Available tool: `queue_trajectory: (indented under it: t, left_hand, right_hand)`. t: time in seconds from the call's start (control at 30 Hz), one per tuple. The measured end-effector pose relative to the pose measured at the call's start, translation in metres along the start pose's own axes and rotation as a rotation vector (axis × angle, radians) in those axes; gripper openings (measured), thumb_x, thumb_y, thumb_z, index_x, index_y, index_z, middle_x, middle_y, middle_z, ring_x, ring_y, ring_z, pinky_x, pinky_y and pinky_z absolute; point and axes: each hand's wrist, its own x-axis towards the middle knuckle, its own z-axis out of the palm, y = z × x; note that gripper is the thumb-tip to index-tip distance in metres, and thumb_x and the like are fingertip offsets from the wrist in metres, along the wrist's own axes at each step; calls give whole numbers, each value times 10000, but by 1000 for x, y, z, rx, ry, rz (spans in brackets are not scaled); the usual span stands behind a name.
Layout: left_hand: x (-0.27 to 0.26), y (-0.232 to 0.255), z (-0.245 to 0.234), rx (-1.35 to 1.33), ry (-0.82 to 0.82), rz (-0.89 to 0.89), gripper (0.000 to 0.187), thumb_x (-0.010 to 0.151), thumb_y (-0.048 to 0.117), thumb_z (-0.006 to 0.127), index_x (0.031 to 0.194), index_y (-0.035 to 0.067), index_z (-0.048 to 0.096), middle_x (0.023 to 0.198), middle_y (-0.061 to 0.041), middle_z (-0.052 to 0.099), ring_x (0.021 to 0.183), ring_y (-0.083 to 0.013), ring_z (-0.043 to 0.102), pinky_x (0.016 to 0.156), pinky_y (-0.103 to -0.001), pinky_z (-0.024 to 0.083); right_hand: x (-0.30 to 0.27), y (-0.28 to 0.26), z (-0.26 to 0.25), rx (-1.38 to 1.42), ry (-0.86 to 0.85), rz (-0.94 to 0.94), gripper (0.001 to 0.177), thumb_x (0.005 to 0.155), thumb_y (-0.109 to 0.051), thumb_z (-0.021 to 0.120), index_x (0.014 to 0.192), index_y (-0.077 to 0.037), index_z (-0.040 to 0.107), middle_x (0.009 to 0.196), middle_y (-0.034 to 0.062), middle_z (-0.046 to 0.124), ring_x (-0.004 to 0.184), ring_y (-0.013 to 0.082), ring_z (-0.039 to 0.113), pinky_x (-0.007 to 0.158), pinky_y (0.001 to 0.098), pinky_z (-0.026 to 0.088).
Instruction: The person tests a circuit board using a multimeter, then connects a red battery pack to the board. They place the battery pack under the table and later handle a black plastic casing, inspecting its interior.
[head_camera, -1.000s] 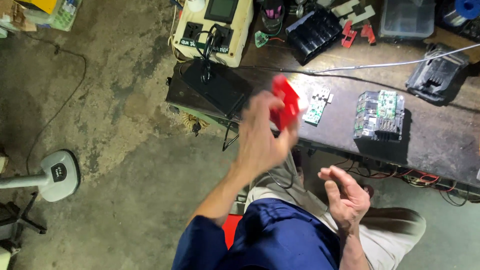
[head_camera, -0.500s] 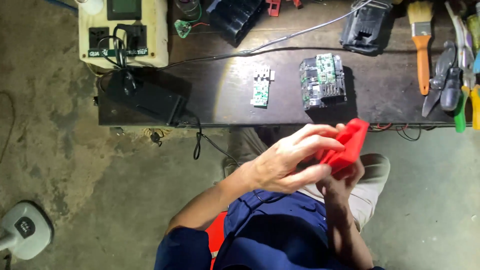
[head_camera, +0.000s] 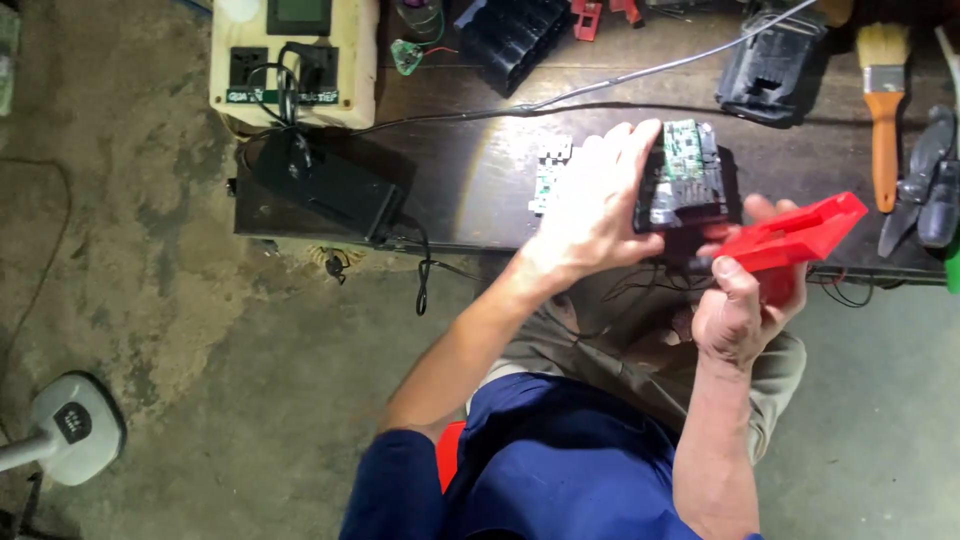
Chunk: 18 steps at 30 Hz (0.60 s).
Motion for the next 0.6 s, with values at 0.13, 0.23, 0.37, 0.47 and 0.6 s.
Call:
queue_trajectory:
  t: [0.13,0.23,0.37,0.47,0.6]
  left_hand:
    - [-18,29,5,23,166,-84,1149,687,652,836,1471,-35,354,1301,-235,556,1080,-384,613,953,-491,525]
    - [-35,48,-9,98,276,-163,1048,737,687,736,1346,-119,457,1207,-254,597,1061,-411,612,934,-479,521]
    - [-52,34,-46,80,351,-82,697,850,607,720,1143,-13,599,972,-140,652,897,-323,647,816,-412,514]
    - [-49,-6,-50,183,362,-172,702,852,586,779,1167,-8,581,1029,-170,640,923,-341,633,813,-445,513]
    - [-36,-41,-34,93,337,-135,686,821,437,835,1290,-1,592,1010,-180,630,944,-376,681,835,-465,561]
  right_hand:
    - [12,-4,5,-28,-58,-66,571,808,-96,590,1357,54,540,1362,213,603,1256,323,576,1106,403,503]
    - [18,9,-13,70,-74,-46,574,883,-131,605,1428,31,525,1380,266,594,1301,376,597,1161,473,533]
    - [20,14,-17,171,9,43,608,856,-148,616,1424,48,523,1306,298,635,1252,398,649,1110,526,609]
    - [19,12,-17,201,13,51,607,850,-158,626,1417,39,538,1294,291,637,1253,385,645,1112,526,603]
    - [28,20,-27,290,-1,121,643,845,-120,643,1449,40,495,1246,312,652,1163,333,708,944,417,654]
